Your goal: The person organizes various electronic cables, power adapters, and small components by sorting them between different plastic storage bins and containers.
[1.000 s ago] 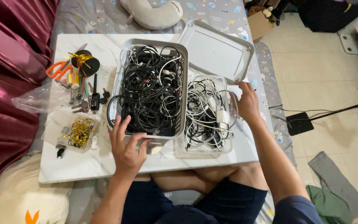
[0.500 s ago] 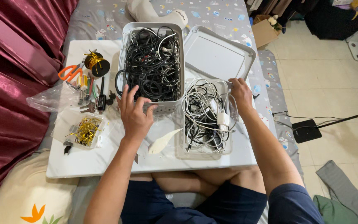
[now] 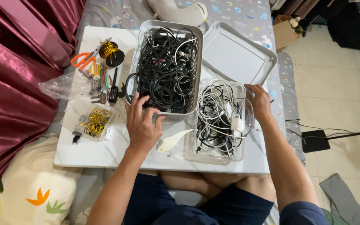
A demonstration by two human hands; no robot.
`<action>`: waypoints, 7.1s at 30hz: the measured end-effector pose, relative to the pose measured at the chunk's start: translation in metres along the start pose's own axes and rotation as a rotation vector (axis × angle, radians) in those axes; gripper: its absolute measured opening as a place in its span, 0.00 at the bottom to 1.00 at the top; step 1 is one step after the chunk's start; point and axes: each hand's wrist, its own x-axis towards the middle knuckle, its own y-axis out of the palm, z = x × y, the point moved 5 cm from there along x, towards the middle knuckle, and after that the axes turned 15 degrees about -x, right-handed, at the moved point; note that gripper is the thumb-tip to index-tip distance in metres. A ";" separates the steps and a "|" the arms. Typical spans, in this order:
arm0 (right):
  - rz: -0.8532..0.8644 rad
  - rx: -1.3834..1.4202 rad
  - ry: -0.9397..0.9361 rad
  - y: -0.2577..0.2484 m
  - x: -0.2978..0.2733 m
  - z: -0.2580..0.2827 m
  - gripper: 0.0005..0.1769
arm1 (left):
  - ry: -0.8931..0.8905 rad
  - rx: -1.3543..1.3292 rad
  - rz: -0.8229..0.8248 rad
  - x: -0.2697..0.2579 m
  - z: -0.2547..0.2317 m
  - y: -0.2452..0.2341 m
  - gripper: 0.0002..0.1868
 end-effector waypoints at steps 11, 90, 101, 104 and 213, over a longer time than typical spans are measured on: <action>-0.005 0.058 0.077 -0.010 -0.027 0.012 0.16 | -0.002 0.076 -0.010 -0.049 -0.008 -0.067 0.12; 0.083 0.304 0.257 -0.067 -0.179 0.062 0.22 | 0.406 -0.145 0.211 -0.023 -0.171 0.015 0.41; -0.260 0.739 0.675 -0.041 -0.200 0.037 0.14 | 0.461 -0.107 0.116 -0.010 -0.204 -0.025 0.46; -0.248 0.712 0.659 -0.036 -0.201 0.037 0.14 | 0.425 -0.137 0.063 -0.012 -0.204 -0.039 0.48; 0.041 -0.029 -0.097 -0.059 -0.169 0.193 0.32 | -0.066 0.186 -0.121 -0.107 0.131 -0.122 0.06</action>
